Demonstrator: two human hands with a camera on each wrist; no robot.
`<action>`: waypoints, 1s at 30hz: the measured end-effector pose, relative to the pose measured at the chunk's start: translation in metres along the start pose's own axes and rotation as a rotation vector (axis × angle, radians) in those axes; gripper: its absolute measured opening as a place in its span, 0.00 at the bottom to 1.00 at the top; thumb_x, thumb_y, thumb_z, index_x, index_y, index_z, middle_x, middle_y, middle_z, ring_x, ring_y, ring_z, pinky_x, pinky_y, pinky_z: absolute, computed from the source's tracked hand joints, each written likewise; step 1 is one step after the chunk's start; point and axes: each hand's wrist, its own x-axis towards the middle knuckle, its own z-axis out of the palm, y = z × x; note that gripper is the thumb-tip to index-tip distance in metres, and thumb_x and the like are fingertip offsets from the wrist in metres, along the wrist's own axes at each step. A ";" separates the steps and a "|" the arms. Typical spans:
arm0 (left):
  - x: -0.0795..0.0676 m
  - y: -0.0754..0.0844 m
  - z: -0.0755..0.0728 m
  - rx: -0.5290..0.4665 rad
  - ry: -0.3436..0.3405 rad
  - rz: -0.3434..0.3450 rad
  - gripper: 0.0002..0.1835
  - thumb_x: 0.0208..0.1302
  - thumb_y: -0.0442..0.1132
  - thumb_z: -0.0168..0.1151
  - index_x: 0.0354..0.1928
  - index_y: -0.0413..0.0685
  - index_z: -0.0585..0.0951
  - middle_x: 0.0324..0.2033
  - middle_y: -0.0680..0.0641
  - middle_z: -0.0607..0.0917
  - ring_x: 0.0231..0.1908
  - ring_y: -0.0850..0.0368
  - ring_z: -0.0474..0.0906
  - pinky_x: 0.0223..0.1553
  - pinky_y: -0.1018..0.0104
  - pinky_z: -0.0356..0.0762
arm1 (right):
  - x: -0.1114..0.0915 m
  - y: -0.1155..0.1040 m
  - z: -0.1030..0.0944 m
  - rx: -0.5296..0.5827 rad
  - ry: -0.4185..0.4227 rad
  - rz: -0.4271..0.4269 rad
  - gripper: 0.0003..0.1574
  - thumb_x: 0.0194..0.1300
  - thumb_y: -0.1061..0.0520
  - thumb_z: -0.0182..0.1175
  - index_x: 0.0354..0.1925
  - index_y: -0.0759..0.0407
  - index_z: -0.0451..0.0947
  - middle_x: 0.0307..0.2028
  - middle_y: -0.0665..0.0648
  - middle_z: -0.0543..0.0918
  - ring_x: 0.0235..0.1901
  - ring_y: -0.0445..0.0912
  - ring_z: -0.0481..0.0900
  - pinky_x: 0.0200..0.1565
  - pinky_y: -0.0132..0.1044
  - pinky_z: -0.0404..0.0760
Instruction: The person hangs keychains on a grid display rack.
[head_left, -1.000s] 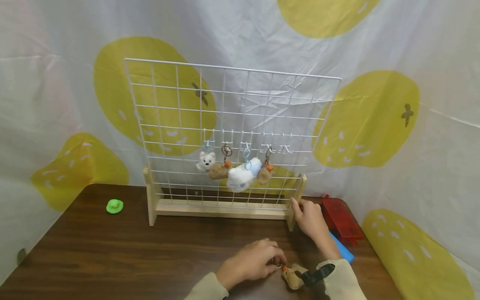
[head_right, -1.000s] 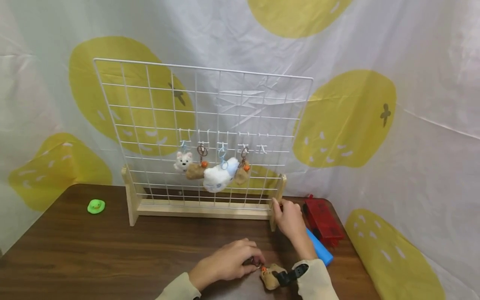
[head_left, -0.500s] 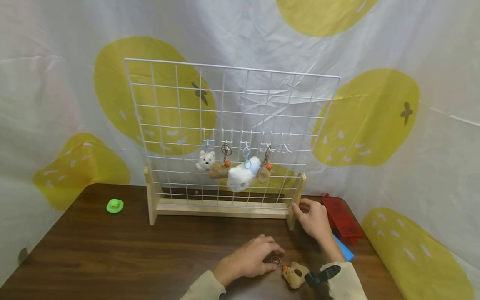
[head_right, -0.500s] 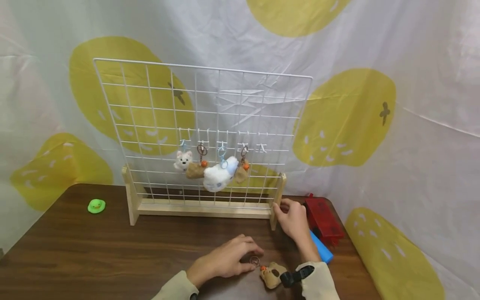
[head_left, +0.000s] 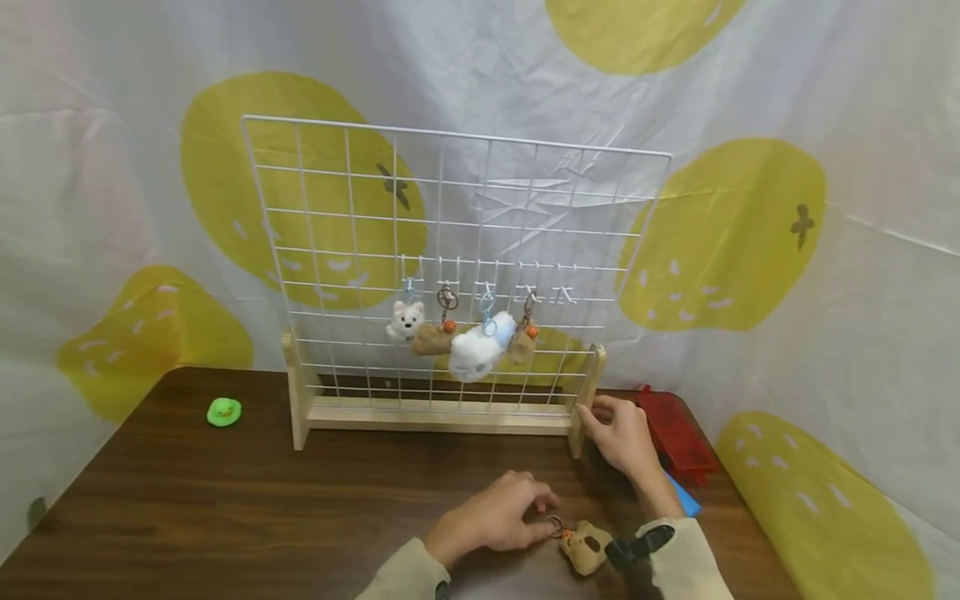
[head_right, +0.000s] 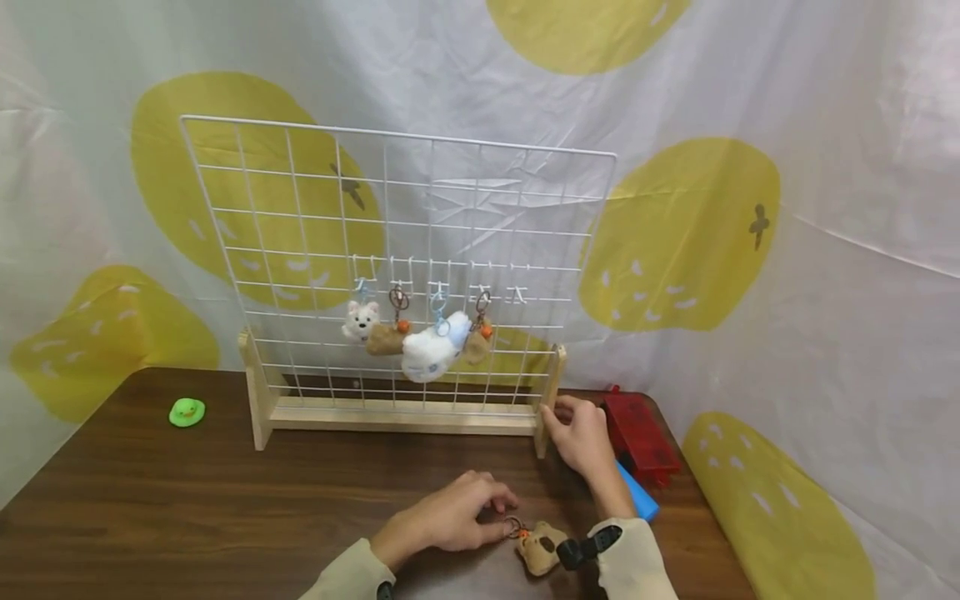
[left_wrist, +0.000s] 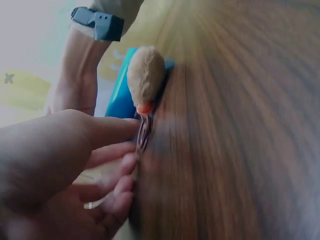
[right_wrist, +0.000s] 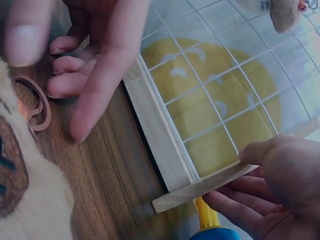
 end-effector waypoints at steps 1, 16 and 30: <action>0.000 0.001 0.001 0.012 0.025 -0.003 0.16 0.70 0.51 0.74 0.56 0.59 0.89 0.41 0.61 0.84 0.47 0.67 0.76 0.55 0.71 0.78 | 0.000 0.000 0.000 -0.001 0.001 0.001 0.16 0.75 0.54 0.69 0.51 0.65 0.90 0.43 0.67 0.94 0.47 0.57 0.94 0.50 0.55 0.92; 0.002 0.031 -0.002 0.185 0.192 -0.310 0.15 0.54 0.26 0.79 0.24 0.50 0.82 0.26 0.47 0.85 0.28 0.47 0.86 0.25 0.55 0.84 | -0.003 -0.003 0.001 -0.001 0.010 0.011 0.19 0.76 0.53 0.69 0.54 0.67 0.89 0.45 0.69 0.93 0.47 0.60 0.94 0.48 0.53 0.93; -0.009 0.020 -0.010 0.165 0.058 -0.291 0.19 0.54 0.28 0.81 0.46 0.42 0.83 0.31 0.47 0.85 0.39 0.42 0.89 0.40 0.53 0.91 | -0.003 -0.006 0.002 -0.007 0.026 0.009 0.19 0.75 0.55 0.69 0.54 0.69 0.89 0.44 0.70 0.93 0.48 0.60 0.94 0.46 0.49 0.93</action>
